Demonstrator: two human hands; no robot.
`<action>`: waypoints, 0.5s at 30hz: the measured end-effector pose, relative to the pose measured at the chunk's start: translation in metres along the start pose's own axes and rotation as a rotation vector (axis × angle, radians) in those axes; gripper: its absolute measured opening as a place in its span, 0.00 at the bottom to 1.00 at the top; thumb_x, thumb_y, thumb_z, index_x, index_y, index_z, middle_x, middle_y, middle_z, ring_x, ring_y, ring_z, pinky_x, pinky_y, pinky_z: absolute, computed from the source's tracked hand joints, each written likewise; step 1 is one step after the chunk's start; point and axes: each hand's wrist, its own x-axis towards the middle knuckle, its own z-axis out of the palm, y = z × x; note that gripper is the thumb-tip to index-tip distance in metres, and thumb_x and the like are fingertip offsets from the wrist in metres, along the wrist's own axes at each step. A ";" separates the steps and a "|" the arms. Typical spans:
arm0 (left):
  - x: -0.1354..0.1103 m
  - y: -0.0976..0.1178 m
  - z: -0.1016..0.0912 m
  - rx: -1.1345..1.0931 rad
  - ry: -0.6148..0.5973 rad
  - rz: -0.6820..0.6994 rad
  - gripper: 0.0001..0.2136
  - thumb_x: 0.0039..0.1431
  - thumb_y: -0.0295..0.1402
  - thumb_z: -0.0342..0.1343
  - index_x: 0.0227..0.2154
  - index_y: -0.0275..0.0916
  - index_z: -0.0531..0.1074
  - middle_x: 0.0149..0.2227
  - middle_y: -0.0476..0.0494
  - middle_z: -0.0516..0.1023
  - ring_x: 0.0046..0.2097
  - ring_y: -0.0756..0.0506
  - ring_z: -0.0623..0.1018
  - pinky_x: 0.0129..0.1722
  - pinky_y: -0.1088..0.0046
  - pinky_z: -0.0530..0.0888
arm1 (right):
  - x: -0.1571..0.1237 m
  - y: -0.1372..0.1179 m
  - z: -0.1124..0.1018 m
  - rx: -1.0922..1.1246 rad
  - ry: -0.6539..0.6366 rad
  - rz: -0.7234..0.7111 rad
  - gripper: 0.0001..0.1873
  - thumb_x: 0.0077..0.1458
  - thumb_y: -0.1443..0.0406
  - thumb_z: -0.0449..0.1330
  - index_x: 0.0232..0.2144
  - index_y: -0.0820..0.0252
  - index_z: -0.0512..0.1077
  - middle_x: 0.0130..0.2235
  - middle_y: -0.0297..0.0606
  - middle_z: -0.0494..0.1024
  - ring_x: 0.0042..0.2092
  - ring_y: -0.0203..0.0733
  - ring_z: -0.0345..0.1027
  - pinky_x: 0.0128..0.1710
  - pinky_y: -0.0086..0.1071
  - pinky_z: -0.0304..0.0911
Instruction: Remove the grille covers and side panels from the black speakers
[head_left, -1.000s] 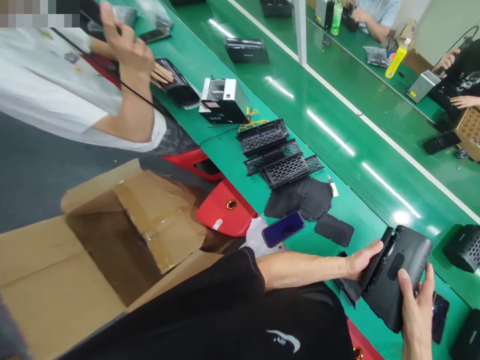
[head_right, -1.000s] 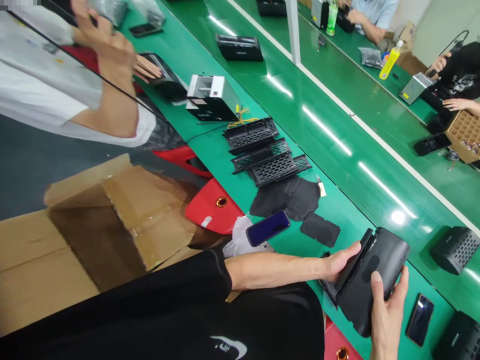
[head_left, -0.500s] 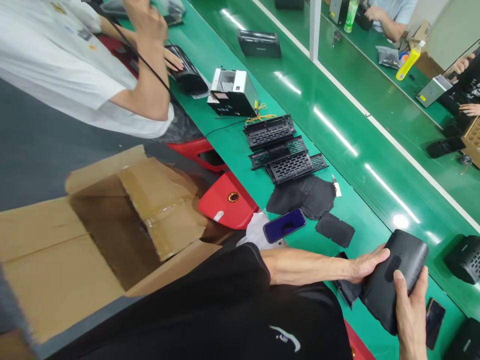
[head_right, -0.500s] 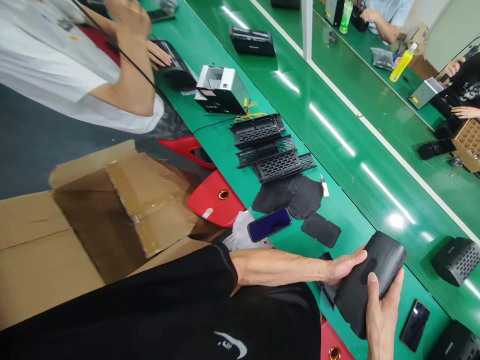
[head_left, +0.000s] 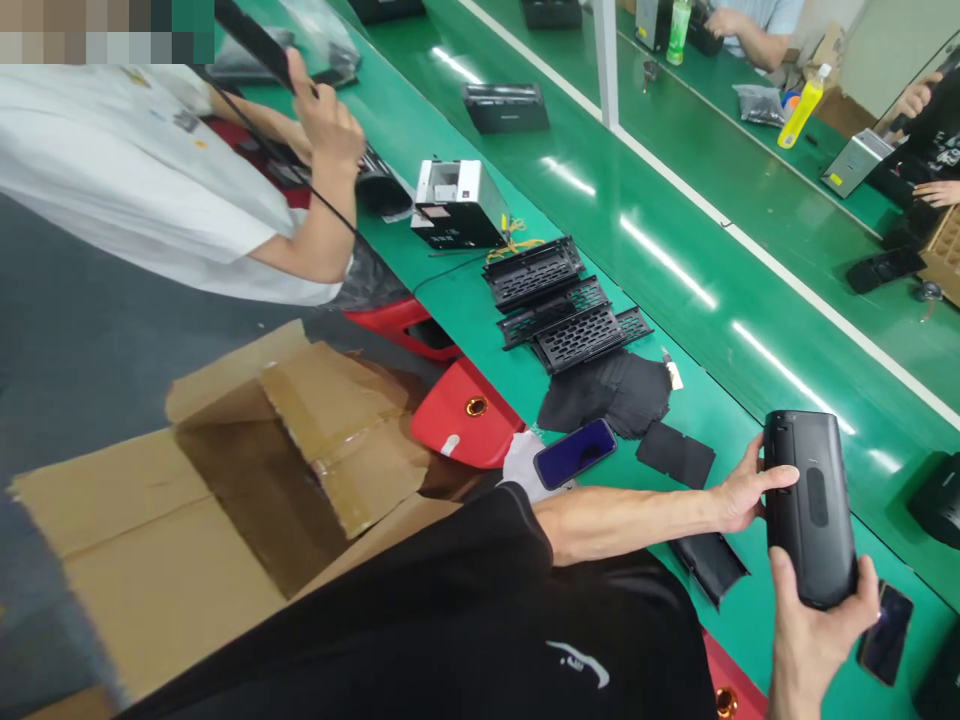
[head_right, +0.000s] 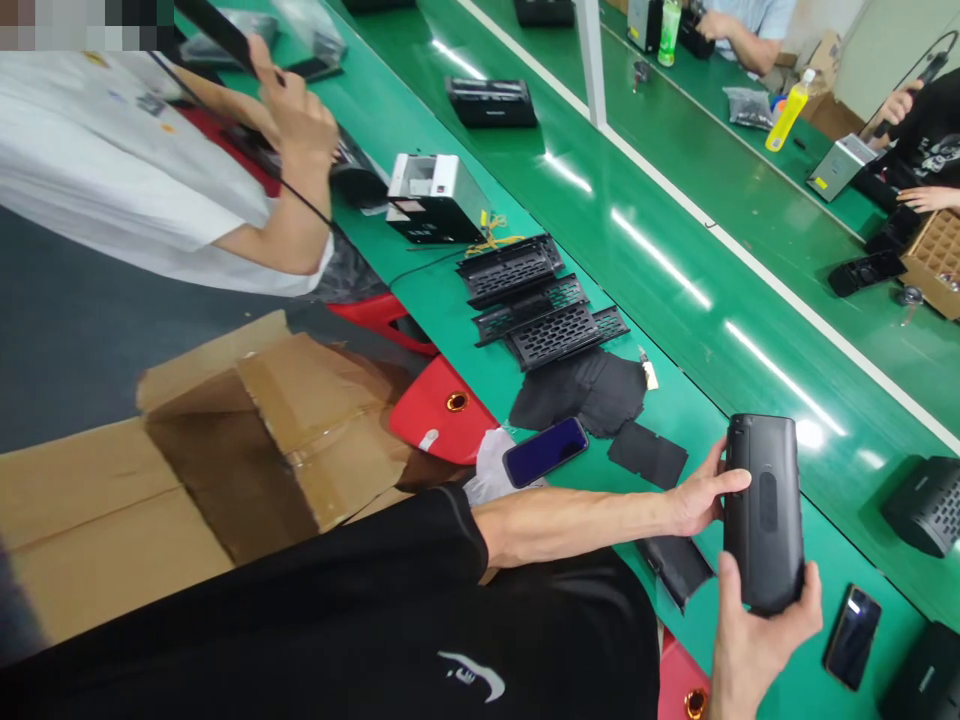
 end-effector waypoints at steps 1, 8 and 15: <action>0.001 0.002 -0.003 0.016 0.017 -0.014 0.57 0.36 0.49 0.75 0.70 0.57 0.51 0.66 0.33 0.66 0.61 0.27 0.73 0.44 0.55 0.76 | 0.000 0.000 0.003 0.020 0.092 0.038 0.62 0.45 0.40 0.72 0.73 0.50 0.50 0.71 0.55 0.52 0.70 0.75 0.49 0.70 0.61 0.48; 0.006 0.088 -0.040 0.623 -0.236 0.043 0.53 0.33 0.47 0.78 0.66 0.49 0.63 0.68 0.38 0.62 0.66 0.32 0.66 0.60 0.55 0.69 | 0.004 0.027 -0.022 0.234 0.001 0.170 0.65 0.37 0.43 0.77 0.71 0.55 0.55 0.65 0.52 0.63 0.64 0.68 0.60 0.66 0.62 0.53; -0.009 0.112 -0.046 0.818 -0.461 -0.011 0.45 0.39 0.47 0.76 0.63 0.48 0.68 0.53 0.44 0.72 0.50 0.41 0.76 0.48 0.66 0.74 | -0.011 0.028 -0.022 0.420 -0.066 0.221 0.55 0.43 0.49 0.76 0.69 0.54 0.59 0.64 0.48 0.65 0.61 0.57 0.63 0.65 0.53 0.55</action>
